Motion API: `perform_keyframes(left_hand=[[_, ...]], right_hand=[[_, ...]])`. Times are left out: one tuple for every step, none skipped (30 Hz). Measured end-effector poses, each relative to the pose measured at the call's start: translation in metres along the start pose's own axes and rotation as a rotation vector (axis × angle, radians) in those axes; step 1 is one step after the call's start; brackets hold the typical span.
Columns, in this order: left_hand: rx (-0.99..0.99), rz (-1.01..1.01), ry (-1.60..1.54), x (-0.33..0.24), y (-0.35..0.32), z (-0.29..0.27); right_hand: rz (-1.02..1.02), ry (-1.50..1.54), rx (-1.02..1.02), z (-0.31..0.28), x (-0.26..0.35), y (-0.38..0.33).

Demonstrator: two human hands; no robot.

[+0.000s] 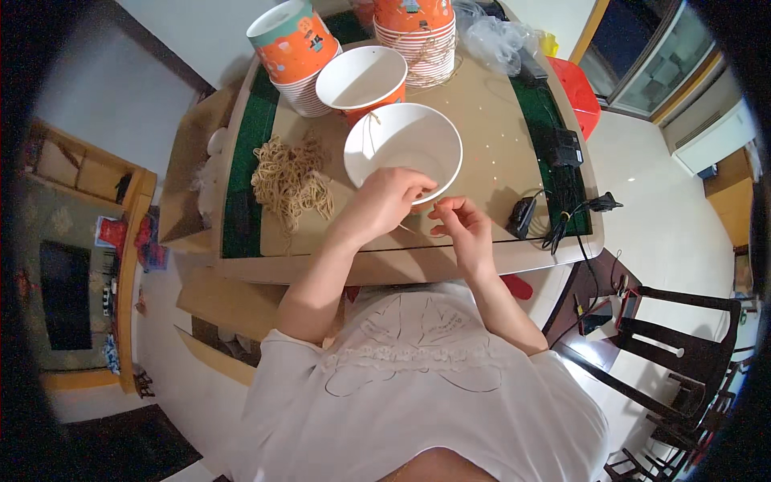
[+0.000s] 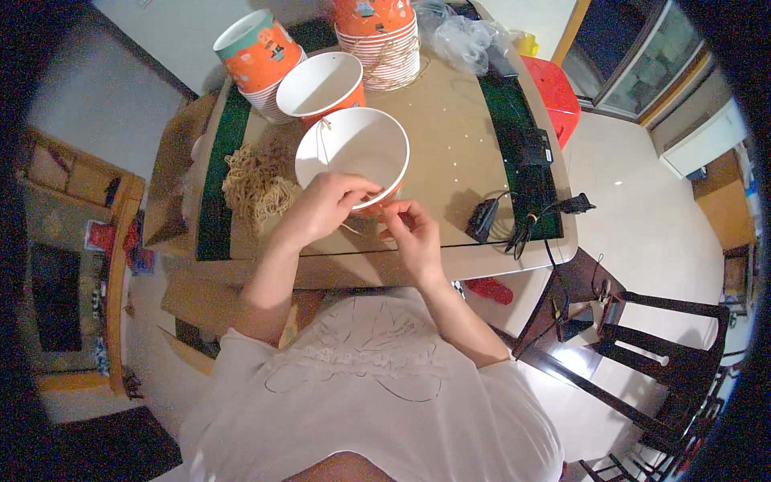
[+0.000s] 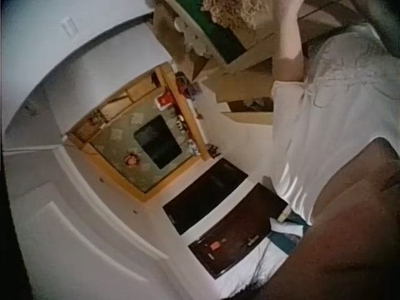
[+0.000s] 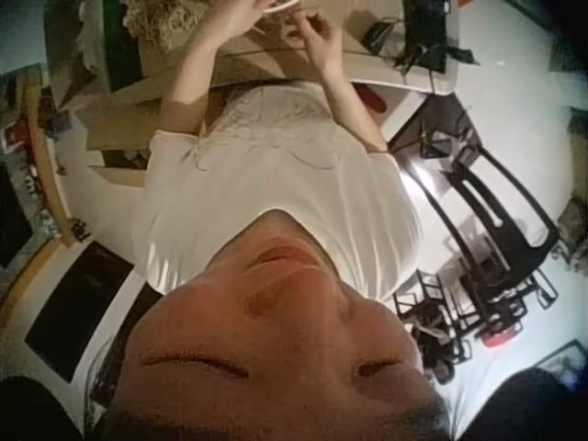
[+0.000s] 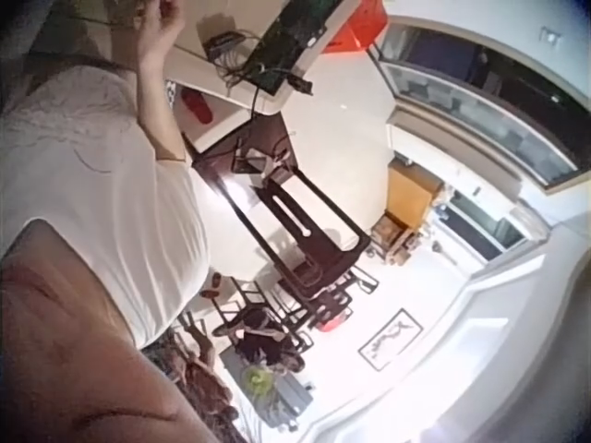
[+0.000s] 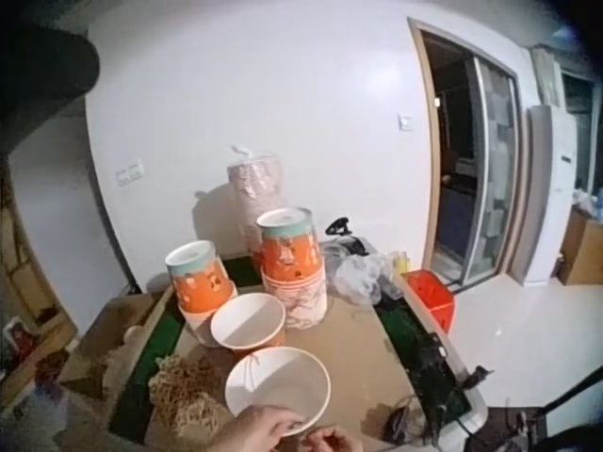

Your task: Tying rubber bands around paper bowls.

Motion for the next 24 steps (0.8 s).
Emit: perform_keyframes(left_hand=[[0.040, -0.031, -0.031, 0.000, 0.001, 0.002], [0.080, -0.062, -0.063, 0.001, 0.001, 0.004], [0.078, -0.060, -0.065, 0.000, 0.001, 0.003], [0.103, -0.082, -0.077, 0.001, 0.002, 0.004], [0.127, -0.103, -0.089, 0.002, 0.003, 0.005], [0.128, -0.105, -0.090, 0.003, 0.003, 0.005], [0.127, -0.095, -0.096, 0.004, 0.003, 0.006], [0.125, -0.085, -0.101, 0.004, 0.004, 0.006], [0.122, -0.086, -0.103, 0.004, 0.004, 0.005], [0.115, -0.063, -0.127, 0.003, 0.005, 0.005], [0.107, -0.040, -0.151, 0.002, 0.005, 0.003], [0.102, -0.040, -0.152, 0.001, 0.005, 0.003], [0.114, -0.041, -0.129, 0.001, 0.006, 0.001], [0.125, -0.042, -0.106, 0.001, 0.006, 0.000], [0.119, -0.041, -0.108, 0.000, 0.006, -0.001], [0.118, -0.054, -0.101, -0.002, 0.006, -0.003], [0.118, -0.067, -0.093, -0.002, 0.006, -0.003], [0.108, -0.068, -0.096, -0.002, 0.006, -0.002], [0.055, -0.079, -0.128, 0.000, 0.006, -0.003], [0.003, -0.092, -0.162, 0.002, 0.006, -0.004], [-0.007, -0.092, -0.166, 0.003, 0.008, -0.005], [0.026, -0.144, -0.268, 0.007, 0.008, -0.002], [0.054, -0.200, -0.370, 0.011, 0.006, 0.000], [0.037, -0.208, -0.379, 0.020, 0.005, 0.003]], right_hand=[[-0.002, -0.003, 0.000, 0.001, 0.001, 0.001], [0.011, -0.005, 0.003, 0.002, 0.002, 0.001], [0.025, -0.007, 0.006, 0.003, 0.003, 0.001], [0.027, -0.005, 0.004, 0.003, 0.003, 0.003], [0.037, 0.010, 0.009, 0.003, 0.003, 0.004], [0.047, 0.024, 0.015, 0.004, 0.003, 0.004], [0.048, 0.023, 0.016, 0.004, 0.004, 0.005], [0.058, 0.021, 0.017, 0.004, 0.005, 0.006], [0.069, 0.018, 0.020, 0.004, 0.005, 0.006], [0.069, 0.016, 0.022, 0.004, 0.004, 0.007], [0.067, 0.016, 0.017, 0.003, 0.003, 0.008], [0.065, 0.016, 0.014, 0.003, 0.003, 0.009], [0.065, 0.012, 0.017, 0.003, 0.003, 0.010], [0.077, -0.029, 0.018, 0.002, 0.002, 0.011], [0.090, -0.072, 0.020, 0.002, 0.002, 0.011], [0.089, -0.077, 0.027, 0.003, 0.005, 0.010], [0.077, -0.065, 0.032, 0.004, 0.011, 0.007], [0.064, -0.053, 0.037, 0.006, 0.018, 0.003], [0.062, -0.061, 0.045, 0.010, 0.024, -0.002], [-0.010, -0.115, 0.053, 0.015, 0.036, -0.010], [-0.083, -0.169, 0.060, 0.021, 0.047, -0.015], [-0.189, -0.315, 0.119, 0.030, 0.058, -0.019], [-0.183, -0.325, 0.134, 0.034, 0.071, -0.017], [-0.327, -0.670, 0.294, 0.046, 0.088, -0.014]])
Point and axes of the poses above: each hand's wrist, its own y-axis towards the middle knuckle, its own z-axis out of the palm, x = y × z, the point moved 4 cm from there along y, towards the middle knuckle
